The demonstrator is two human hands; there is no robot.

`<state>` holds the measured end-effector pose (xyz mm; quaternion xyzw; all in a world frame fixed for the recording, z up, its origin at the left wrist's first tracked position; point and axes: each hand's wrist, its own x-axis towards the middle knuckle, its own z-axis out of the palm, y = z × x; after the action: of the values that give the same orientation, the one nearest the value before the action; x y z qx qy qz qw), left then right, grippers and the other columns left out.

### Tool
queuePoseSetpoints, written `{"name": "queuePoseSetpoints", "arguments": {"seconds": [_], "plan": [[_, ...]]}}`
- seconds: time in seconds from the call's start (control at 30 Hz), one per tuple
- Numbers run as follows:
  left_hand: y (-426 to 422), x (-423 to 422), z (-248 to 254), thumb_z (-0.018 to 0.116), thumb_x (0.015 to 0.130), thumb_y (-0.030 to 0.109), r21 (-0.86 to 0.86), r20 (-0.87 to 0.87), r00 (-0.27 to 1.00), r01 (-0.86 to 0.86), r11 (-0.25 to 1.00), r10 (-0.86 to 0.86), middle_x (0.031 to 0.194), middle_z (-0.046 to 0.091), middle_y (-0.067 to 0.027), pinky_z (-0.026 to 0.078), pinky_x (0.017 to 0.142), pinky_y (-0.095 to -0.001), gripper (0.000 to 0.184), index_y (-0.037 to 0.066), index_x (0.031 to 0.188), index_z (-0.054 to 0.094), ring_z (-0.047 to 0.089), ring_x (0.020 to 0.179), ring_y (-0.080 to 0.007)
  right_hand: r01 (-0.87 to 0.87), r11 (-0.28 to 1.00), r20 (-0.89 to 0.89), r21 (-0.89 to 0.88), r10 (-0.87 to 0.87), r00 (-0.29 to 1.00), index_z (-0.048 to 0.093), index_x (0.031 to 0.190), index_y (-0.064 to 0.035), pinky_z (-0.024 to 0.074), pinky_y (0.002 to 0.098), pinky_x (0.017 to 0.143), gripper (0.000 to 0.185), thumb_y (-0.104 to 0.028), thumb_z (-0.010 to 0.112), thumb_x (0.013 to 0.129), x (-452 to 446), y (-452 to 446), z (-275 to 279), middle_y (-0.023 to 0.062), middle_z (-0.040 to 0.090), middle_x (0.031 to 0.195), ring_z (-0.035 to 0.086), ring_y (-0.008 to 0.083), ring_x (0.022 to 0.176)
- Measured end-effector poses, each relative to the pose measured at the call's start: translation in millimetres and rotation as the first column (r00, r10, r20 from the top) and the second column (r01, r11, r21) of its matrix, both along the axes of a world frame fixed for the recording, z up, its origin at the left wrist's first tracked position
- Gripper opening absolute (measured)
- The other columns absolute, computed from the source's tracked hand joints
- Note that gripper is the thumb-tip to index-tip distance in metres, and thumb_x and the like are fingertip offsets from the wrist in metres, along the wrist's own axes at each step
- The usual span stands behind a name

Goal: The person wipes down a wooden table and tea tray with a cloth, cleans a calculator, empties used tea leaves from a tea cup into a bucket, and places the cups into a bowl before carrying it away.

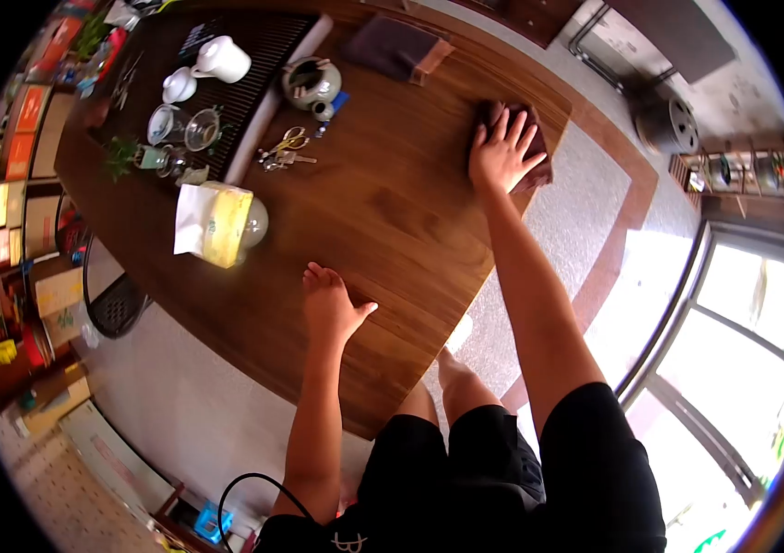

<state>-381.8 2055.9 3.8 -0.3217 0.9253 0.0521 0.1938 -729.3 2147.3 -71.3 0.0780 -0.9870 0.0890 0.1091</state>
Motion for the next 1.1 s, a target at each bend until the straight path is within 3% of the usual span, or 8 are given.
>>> {"name": "queuePoseSetpoints", "arguments": {"seconds": [0.13,0.33,0.43,0.5,0.53,0.63,0.8,1.1], "plan": [[2,-8,-2,0.09,0.059,0.054,0.022,-0.039,0.994,-0.102,0.995,0.103,0.145,0.041,-0.0392,0.041,0.113,-0.0435,0.108,-0.015,0.131,0.051,0.046,0.134,-0.0467,-0.518,0.855,0.189,0.034,0.503,0.843,0.035,0.156,-0.0208,0.0082,0.0683,0.118,0.065,-0.052,0.042,0.1,92,-53,18,0.0054,0.021,0.167,0.013,0.0314,0.154],[-5,-24,13,0.091,0.057,0.052,-0.029,-0.044,0.995,-0.094,0.995,0.092,0.13,0.058,-0.0358,0.039,0.113,-0.0435,0.099,-0.011,0.126,0.059,0.058,0.122,-0.0424,-0.701,0.71,0.187,-0.067,0.699,0.69,0.036,0.156,-0.0218,0.0097,0.0649,0.119,0.065,-0.053,0.044,0.099,97,-126,27,0.0046,0.022,0.166,0.014,0.0292,0.154],[-38,-65,36,0.086,0.068,0.047,0.16,0.175,0.979,-0.136,0.978,0.107,0.105,0.071,-0.0263,0.049,0.098,-0.0456,0.069,-0.001,0.114,0.069,0.068,0.101,-0.0381,-0.763,0.644,0.174,-0.06,0.759,0.628,0.037,0.155,-0.0217,0.0107,0.0643,0.119,0.066,-0.053,0.047,0.098,85,-131,29,0.0047,0.025,0.166,0.016,0.0297,0.154],[-69,-93,31,0.075,0.084,0.038,0.356,-0.158,0.873,-0.385,0.852,0.461,0.082,0.073,-0.0168,0.053,0.081,-0.046,0.035,0.007,0.1,0.074,0.069,0.085,-0.0361,-0.83,0.554,0.151,-0.059,0.827,0.541,0.041,0.153,-0.0216,0.0132,0.0634,0.119,0.065,-0.05,0.053,0.096,83,-116,27,0.0039,0.028,0.164,0.02,0.03,0.153],[-86,-117,46,0.063,0.094,0.027,0.209,-0.194,0.874,-0.408,0.889,0.446,0.09,0.072,-0.0154,0.055,0.073,-0.0459,0.024,0.007,0.104,0.071,0.068,0.091,-0.0359,-0.844,0.534,0.152,-0.055,0.84,0.521,0.041,0.153,-0.0216,0.0132,0.0634,0.119,0.065,-0.05,0.053,0.096,82,-102,29,0.0039,0.028,0.164,0.02,0.03,0.153],[-149,-147,-15,0.064,0.094,0.025,-0.063,-0.677,0.708,-0.326,0.943,0.2,0.146,0.05,-0.0176,0.042,0.107,-0.0472,0.04,0.005,0.129,0.062,0.048,0.129,-0.043,-0.93,0.358,0.211,-0.079,0.918,0.336,0.044,0.151,-0.0212,0.0174,0.0613,0.119,0.062,-0.044,0.056,0.095,83,-57,41,0.0022,0.031,0.163,0.026,0.0269,0.151],[-146,-142,-35,0.062,0.096,0.03,-0.066,-0.563,0.781,-0.367,0.928,0.269,0.152,0.044,-0.0168,0.039,0.112,-0.0517,0.046,0.013,0.139,0.056,0.035,0.138,-0.0514,-0.922,0.273,0.097,-0.275,0.962,0.255,0.06,0.131,-0.0112,0.0384,0.0455,0.115,0.052,-0.007,0.069,0.08,68,-27,29,0.0029,0.052,0.149,0.049,0.0233,0.138],[-35,-61,-30,0.069,0.091,0.019,0.143,-0.613,0.671,-0.424,0.894,0.417,0.149,0.046,-0.0174,0.042,0.109,-0.0528,0.033,0.008,0.121,0.059,0.037,0.138,-0.0517,-0.811,0.249,-0.009,-0.529,0.954,0.299,0.057,0.13,-0.0042,0.0398,0.0461,0.114,0.04,-0.008,0.065,0.091,88,-145,11,0.0092,0.056,0.143,0.051,0.0275,0.136]]}}
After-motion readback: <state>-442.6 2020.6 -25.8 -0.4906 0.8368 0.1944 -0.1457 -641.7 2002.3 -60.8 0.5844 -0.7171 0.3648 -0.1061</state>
